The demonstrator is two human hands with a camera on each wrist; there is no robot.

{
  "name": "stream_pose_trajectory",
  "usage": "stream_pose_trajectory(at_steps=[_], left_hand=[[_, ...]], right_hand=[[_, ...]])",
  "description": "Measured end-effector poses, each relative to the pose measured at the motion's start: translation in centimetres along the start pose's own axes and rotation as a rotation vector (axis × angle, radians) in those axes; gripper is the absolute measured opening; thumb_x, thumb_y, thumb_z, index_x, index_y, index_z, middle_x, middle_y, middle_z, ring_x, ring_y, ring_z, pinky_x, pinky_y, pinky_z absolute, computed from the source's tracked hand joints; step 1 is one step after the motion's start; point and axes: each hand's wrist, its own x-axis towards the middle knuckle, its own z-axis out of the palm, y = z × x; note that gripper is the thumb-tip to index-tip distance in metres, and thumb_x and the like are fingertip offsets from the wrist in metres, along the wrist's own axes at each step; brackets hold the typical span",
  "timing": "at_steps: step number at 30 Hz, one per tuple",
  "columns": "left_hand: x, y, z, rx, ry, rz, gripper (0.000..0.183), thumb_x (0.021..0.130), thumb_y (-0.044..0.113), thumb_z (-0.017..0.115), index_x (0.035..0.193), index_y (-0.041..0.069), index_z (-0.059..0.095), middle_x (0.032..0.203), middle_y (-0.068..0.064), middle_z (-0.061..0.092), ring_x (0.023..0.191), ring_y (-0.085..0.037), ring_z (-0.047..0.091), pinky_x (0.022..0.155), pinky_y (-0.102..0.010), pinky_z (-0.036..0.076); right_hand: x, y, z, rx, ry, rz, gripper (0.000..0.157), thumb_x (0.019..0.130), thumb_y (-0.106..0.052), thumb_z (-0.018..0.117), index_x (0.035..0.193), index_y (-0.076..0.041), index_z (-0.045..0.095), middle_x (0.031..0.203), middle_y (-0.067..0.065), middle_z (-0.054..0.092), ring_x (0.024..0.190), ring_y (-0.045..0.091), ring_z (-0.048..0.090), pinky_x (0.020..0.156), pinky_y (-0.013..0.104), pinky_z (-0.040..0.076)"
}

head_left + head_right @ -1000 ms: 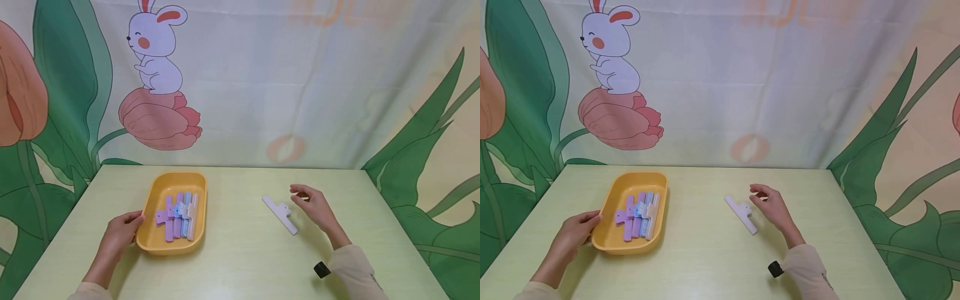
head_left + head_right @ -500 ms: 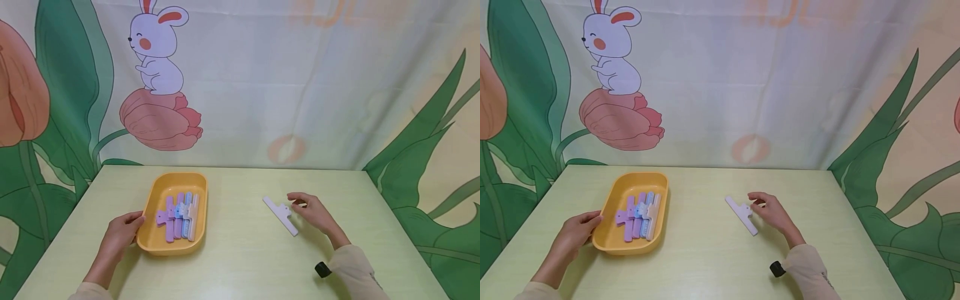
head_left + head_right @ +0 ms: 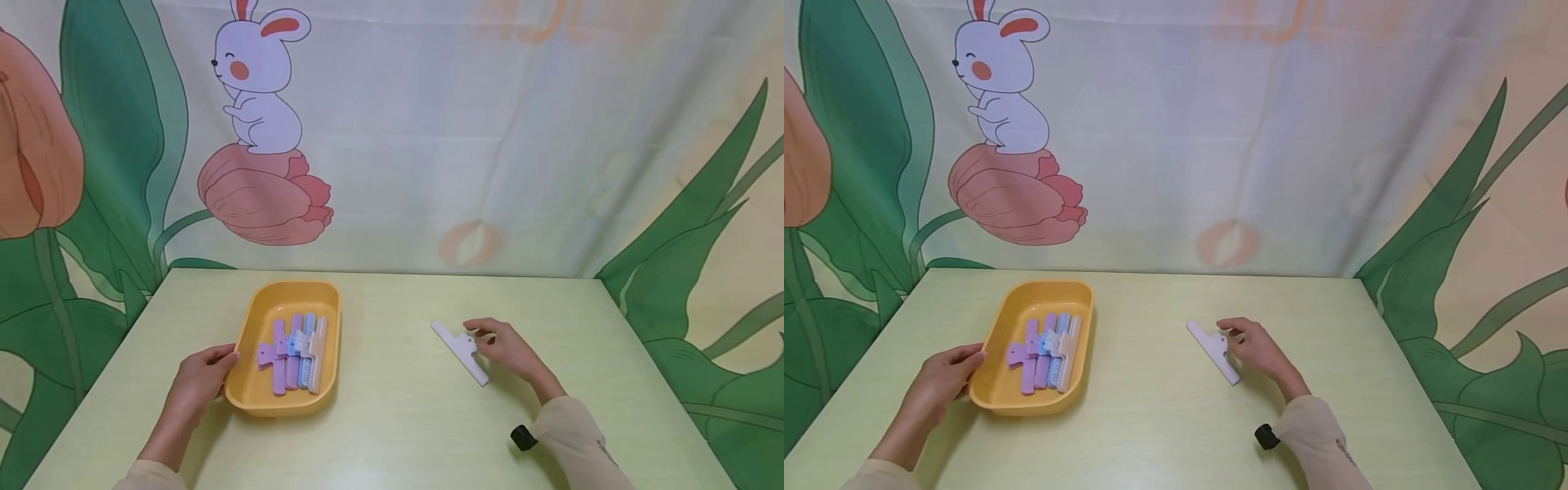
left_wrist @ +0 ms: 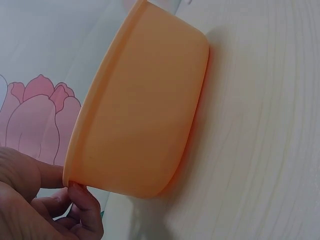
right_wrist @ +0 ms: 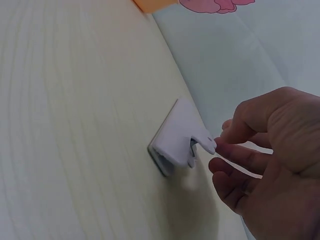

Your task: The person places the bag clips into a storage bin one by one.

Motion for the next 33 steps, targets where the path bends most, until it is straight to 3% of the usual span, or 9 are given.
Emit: stream_pose_trajectory(at_steps=[18,23,33], left_hand=[[-0.04,0.04,-0.05,0.014,0.000,-0.003,0.051,0.110,0.020,0.049,0.148,-0.013,0.043,0.136,-0.032,0.053,0.088,-0.011,0.061,0.068,-0.023,0.055],[-0.04,0.02,-0.03,0.012,0.002,-0.003,0.051,0.110,0.020,0.048,0.149,-0.013,0.043,0.137,-0.032,0.052,0.090,-0.012,0.062,0.068,-0.024,0.056],[0.04,-0.03,-0.01,0.011,-0.002,-0.010,0.051,0.110,0.021,0.048,0.149,-0.012,0.043,0.137,-0.031,0.052,0.091,-0.013,0.062,0.069,-0.024,0.056]], right_hand=[[0.07,0.81,0.93,-0.025,-0.060,0.011,0.051,0.089,0.009,0.058,0.140,0.004,0.059,0.122,0.017,0.063,0.098,0.027,0.057,0.077,0.029,0.051],[0.22,0.91,0.98,-0.038,-0.067,-0.010,0.052,0.088,0.011,0.059,0.140,0.007,0.057,0.119,0.017,0.062,0.093,0.025,0.053,0.072,0.028,0.049],[0.28,0.97,0.88,-0.066,-0.079,-0.015,0.053,0.088,0.011,0.058,0.141,0.008,0.056,0.121,0.017,0.061,0.098,0.028,0.052,0.075,0.029,0.048]])
